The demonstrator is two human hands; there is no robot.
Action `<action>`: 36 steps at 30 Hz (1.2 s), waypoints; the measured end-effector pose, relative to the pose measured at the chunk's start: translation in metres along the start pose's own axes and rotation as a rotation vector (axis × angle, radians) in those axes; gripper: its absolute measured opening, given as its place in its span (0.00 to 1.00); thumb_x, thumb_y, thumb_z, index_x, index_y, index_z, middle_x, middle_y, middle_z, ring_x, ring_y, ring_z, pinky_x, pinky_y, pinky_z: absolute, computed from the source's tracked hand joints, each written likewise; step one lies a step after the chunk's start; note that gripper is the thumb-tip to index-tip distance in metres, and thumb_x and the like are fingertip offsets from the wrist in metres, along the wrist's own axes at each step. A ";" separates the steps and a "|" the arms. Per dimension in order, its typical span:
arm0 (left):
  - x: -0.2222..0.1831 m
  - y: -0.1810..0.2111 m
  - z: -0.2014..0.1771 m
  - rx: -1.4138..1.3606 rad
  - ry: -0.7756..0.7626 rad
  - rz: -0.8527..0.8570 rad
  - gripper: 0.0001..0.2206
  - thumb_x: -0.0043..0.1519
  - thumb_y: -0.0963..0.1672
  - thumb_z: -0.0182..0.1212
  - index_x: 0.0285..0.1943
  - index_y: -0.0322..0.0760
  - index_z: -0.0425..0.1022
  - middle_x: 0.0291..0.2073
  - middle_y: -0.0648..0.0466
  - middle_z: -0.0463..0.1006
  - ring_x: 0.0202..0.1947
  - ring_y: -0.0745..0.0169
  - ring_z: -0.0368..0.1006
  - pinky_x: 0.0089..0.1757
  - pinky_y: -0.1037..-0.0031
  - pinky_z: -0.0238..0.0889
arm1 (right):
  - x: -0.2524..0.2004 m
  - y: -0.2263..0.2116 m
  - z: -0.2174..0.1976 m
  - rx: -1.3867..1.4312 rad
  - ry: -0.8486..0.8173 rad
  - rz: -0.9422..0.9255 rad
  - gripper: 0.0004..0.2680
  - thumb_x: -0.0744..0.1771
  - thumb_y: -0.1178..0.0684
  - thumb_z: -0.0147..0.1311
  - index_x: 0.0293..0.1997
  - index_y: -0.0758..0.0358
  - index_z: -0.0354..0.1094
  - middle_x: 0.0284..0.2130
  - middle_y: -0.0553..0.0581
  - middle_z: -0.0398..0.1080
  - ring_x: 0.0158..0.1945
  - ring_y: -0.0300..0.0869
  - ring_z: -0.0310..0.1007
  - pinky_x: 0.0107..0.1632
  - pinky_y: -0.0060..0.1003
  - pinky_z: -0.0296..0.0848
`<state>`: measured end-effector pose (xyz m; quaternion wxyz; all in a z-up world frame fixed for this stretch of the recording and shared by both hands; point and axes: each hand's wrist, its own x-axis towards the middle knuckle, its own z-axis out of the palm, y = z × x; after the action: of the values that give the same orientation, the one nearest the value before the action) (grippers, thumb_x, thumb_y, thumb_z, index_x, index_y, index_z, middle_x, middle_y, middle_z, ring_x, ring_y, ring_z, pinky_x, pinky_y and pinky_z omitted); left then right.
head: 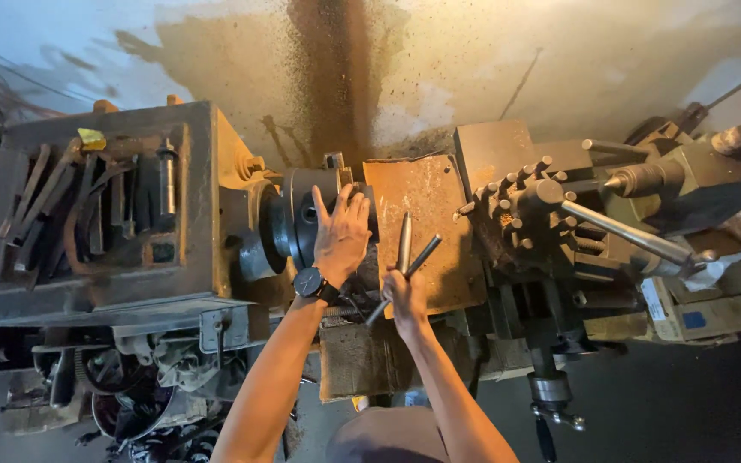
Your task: Using a metal lathe to machine a cylindrical metal component in a workshop.
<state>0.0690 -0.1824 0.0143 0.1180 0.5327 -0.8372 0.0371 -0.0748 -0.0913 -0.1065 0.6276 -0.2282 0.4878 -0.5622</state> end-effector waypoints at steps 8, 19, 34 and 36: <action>-0.155 -0.005 -0.024 -0.280 0.567 -0.428 0.16 0.61 0.41 0.66 0.58 0.35 0.72 0.56 0.47 0.73 0.61 0.46 0.68 0.62 0.52 0.58 | -0.069 -0.030 0.000 -0.193 0.039 0.011 0.06 0.62 0.61 0.54 0.40 0.67 0.67 0.20 0.49 0.63 0.21 0.34 0.61 0.25 0.31 0.60; -0.312 -0.119 0.089 0.009 -0.261 -1.104 0.15 0.64 0.50 0.59 0.38 0.34 0.82 0.38 0.38 0.83 0.41 0.35 0.80 0.43 0.51 0.73 | -0.106 -0.054 0.007 -0.120 -0.101 -0.042 0.05 0.63 0.61 0.52 0.40 0.68 0.64 0.21 0.49 0.60 0.23 0.33 0.58 0.27 0.31 0.57; -0.336 -0.114 0.082 0.025 0.086 -0.779 0.23 0.58 0.43 0.58 0.64 0.28 0.71 0.59 0.30 0.67 0.63 0.26 0.61 0.60 0.44 0.58 | -0.116 -0.062 0.003 -0.143 -0.082 0.000 0.05 0.64 0.59 0.54 0.39 0.68 0.64 0.22 0.49 0.61 0.24 0.33 0.58 0.28 0.31 0.58; -0.317 -0.097 0.043 0.022 -0.013 -0.939 0.20 0.60 0.43 0.59 0.61 0.32 0.73 0.57 0.35 0.69 0.61 0.30 0.63 0.60 0.43 0.57 | -0.114 -0.058 0.001 -0.114 -0.095 0.003 0.05 0.64 0.60 0.54 0.39 0.67 0.64 0.23 0.50 0.62 0.23 0.33 0.58 0.27 0.31 0.58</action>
<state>0.2776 0.0480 -0.1085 0.1110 0.8553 -0.5058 -0.0150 -0.0896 -0.0008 -0.0174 0.6370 -0.2894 0.4890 -0.5209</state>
